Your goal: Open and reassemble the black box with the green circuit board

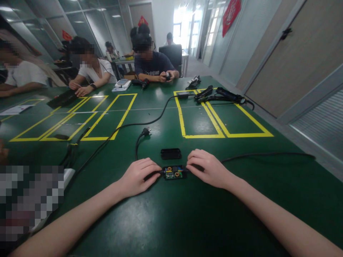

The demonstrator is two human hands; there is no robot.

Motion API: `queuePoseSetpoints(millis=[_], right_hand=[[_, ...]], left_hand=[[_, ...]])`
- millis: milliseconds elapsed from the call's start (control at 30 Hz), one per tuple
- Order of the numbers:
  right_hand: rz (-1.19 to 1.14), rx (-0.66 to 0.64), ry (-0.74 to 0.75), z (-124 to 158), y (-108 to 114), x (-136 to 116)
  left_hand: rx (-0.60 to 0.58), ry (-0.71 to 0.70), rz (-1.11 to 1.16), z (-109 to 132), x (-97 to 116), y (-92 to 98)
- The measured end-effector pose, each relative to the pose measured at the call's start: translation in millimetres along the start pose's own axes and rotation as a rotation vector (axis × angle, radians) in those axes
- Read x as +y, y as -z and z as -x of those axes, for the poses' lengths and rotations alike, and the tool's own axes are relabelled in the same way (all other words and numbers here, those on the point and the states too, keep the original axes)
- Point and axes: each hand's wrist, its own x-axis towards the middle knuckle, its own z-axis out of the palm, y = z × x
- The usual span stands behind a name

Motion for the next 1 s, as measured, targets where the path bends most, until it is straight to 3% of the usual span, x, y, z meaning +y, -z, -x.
queuePoseSetpoints(millis=[133, 467, 1000], right_hand=[[-0.013, -0.100, -0.035, 0, 0, -2], [-0.109, -0.152, -0.068, 0, 0, -10], [-0.023, -0.074, -0.111, -8, -7, -20]], left_hand=[[0.015, -0.026, 0.035, -1, -1, -0.3], [0.005, -0.018, 0.017, 1, -3, -2.4], [-0.140, -0.050, -0.224, -5, 8, 2.6]])
